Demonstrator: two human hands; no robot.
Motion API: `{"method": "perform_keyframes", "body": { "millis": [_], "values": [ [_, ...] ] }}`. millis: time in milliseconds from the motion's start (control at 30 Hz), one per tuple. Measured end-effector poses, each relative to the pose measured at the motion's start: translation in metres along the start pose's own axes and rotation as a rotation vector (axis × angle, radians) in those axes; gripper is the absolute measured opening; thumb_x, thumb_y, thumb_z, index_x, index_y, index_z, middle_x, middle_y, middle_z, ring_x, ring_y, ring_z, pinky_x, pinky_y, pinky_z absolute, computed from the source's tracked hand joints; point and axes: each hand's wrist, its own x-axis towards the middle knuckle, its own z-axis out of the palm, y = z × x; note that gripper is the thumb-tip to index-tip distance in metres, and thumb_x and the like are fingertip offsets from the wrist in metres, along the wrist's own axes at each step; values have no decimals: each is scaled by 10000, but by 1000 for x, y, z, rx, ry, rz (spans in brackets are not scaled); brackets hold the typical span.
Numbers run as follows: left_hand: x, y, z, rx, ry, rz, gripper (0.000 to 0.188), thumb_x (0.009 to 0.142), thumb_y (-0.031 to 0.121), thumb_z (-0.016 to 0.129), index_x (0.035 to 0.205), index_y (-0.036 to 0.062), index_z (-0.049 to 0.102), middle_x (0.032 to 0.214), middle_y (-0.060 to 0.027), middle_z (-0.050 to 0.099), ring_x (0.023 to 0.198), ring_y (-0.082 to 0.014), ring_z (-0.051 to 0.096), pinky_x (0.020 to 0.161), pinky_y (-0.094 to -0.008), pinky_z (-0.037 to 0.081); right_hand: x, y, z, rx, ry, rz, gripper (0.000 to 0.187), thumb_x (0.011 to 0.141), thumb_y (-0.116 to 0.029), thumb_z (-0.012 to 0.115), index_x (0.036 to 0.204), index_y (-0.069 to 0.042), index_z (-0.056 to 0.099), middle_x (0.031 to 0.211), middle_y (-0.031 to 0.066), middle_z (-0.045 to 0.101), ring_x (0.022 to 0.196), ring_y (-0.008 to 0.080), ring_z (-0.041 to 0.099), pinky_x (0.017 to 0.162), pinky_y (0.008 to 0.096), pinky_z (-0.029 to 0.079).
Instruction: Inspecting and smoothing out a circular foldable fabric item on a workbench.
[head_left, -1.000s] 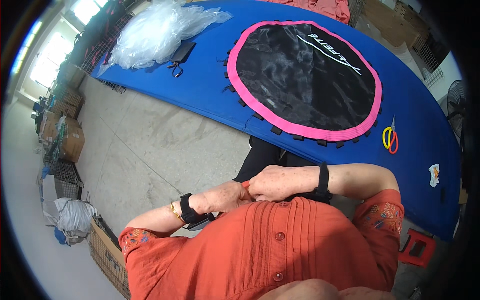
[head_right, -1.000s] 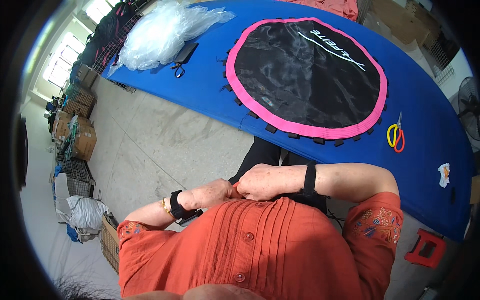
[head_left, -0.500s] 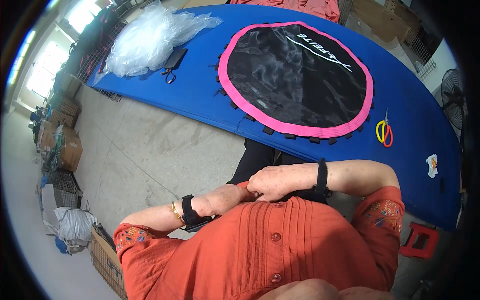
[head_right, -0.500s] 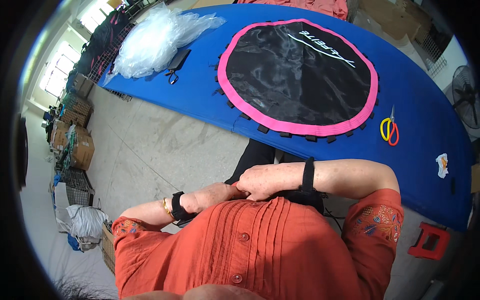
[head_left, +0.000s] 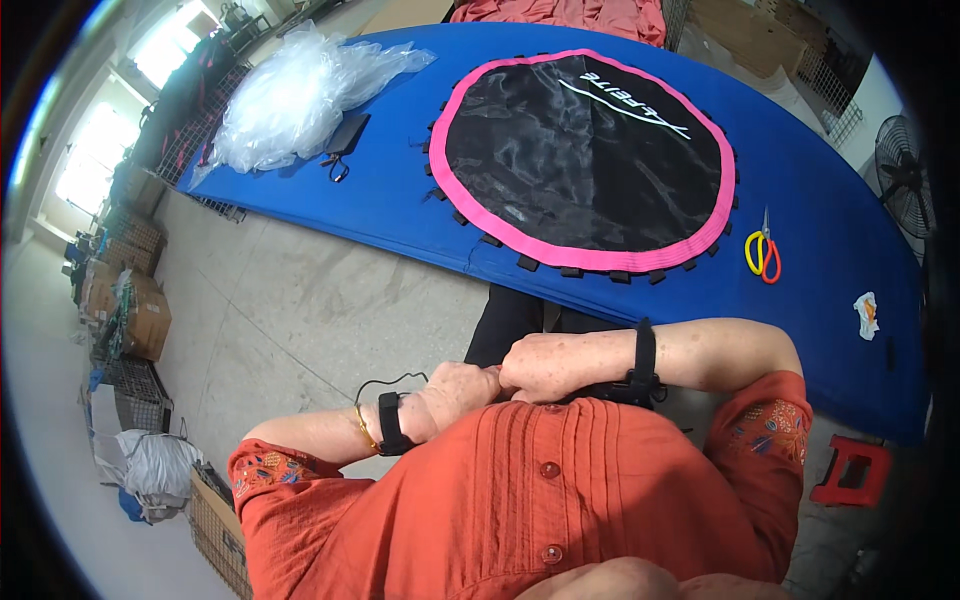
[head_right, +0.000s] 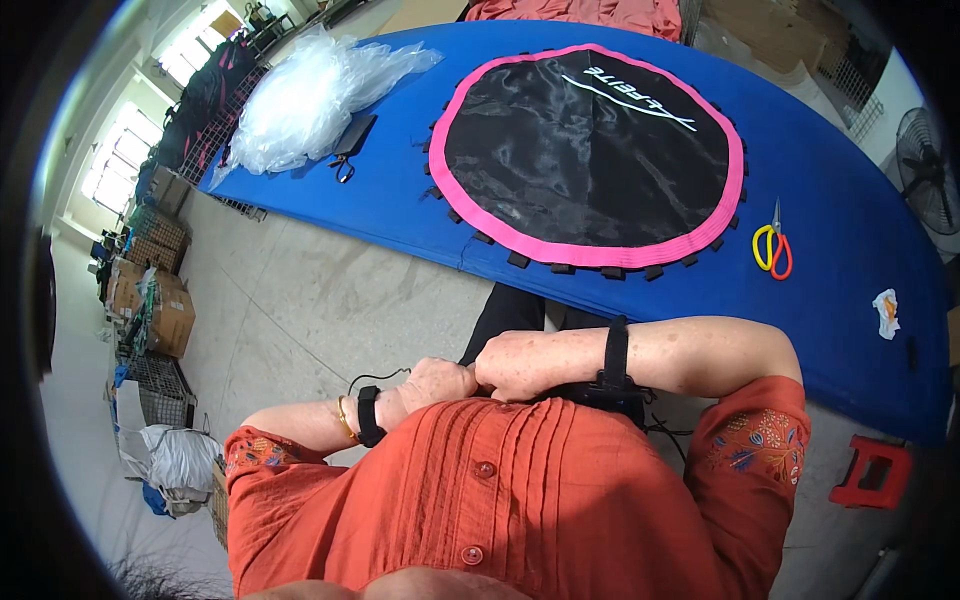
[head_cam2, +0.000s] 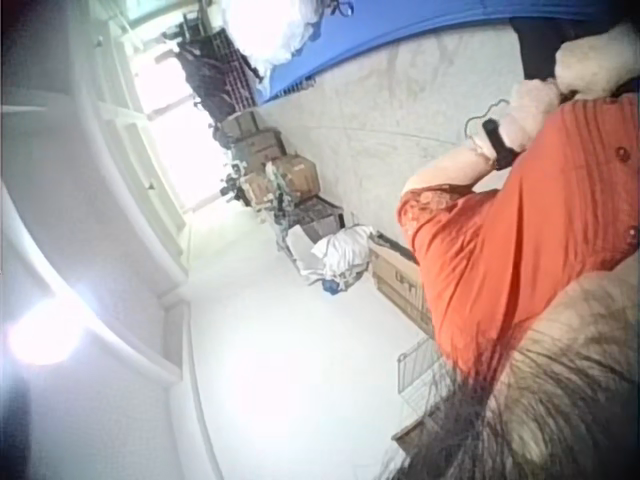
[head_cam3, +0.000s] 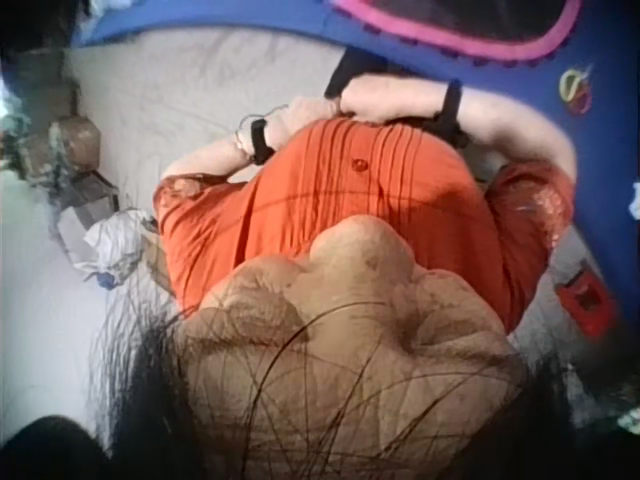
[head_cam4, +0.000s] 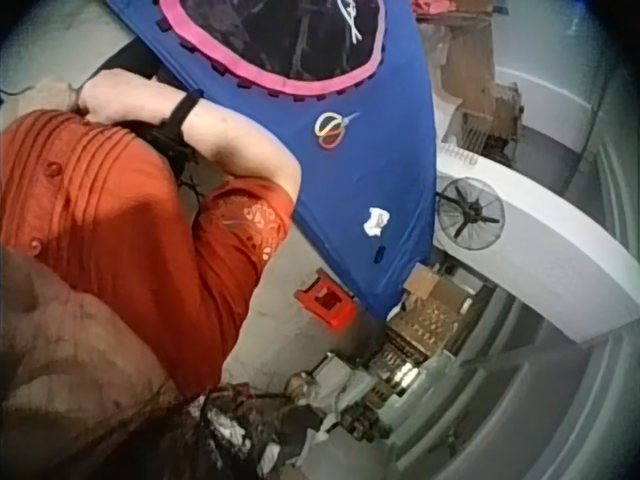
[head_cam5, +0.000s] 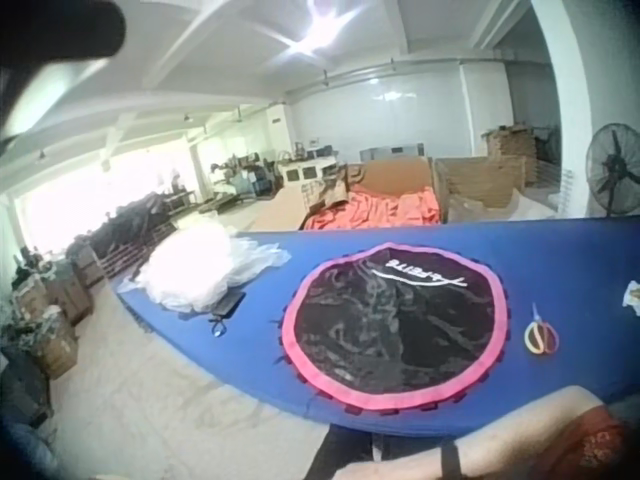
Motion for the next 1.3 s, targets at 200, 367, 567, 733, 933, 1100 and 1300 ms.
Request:
{"method": "perform_keyframes", "body": {
  "millis": [200,367,567,733,933,1100,1300],
  "values": [
    [0,1,7,-54,39,0,424,932,327,630,1160,-30,600,915,-245,726,861,-408,724,714,-484,584,-3,-6,-4,-23,-46,76,227,829,-178,668,929,16,727,853,237,719,840,404,705,757,482,556],
    [7,2,6,-52,-41,-74,436,931,332,628,1160,-38,593,910,-243,728,859,-408,727,710,-482,585,-5,1,6,90,1,39,230,831,-180,664,933,15,732,863,233,726,845,395,711,770,475,564],
    [6,-1,15,37,106,-6,395,922,322,617,1078,-41,604,853,-220,723,823,-396,728,691,-473,584,-15,-7,-7,69,16,46,215,845,-170,637,939,-3,734,902,216,732,881,385,712,799,475,559],
    [14,-1,18,117,141,11,394,909,333,620,1075,-23,601,822,-201,725,784,-393,726,671,-485,577,-19,-5,-5,67,30,22,217,851,-170,630,945,-5,733,911,213,733,884,388,710,799,474,557],
    [0,-6,-1,-547,-79,89,557,966,391,642,1341,-9,545,1054,-216,739,967,-327,735,840,-399,572,-21,1,4,64,28,-65,226,913,-189,609,955,5,717,873,228,721,846,399,706,757,498,550],
    [4,-46,6,-816,-279,124,321,1016,242,680,1273,49,673,1073,-27,753,951,-119,647,900,-321,534,-20,8,11,64,0,-15,214,912,-169,602,961,5,715,868,229,718,850,406,703,757,505,542],
    [22,-47,6,-701,-404,21,263,924,255,791,1069,39,754,971,1,756,867,-80,616,821,-286,527,-18,10,7,129,52,-57,227,855,-123,604,990,11,729,877,246,718,853,420,698,758,502,542]
  ]
}}
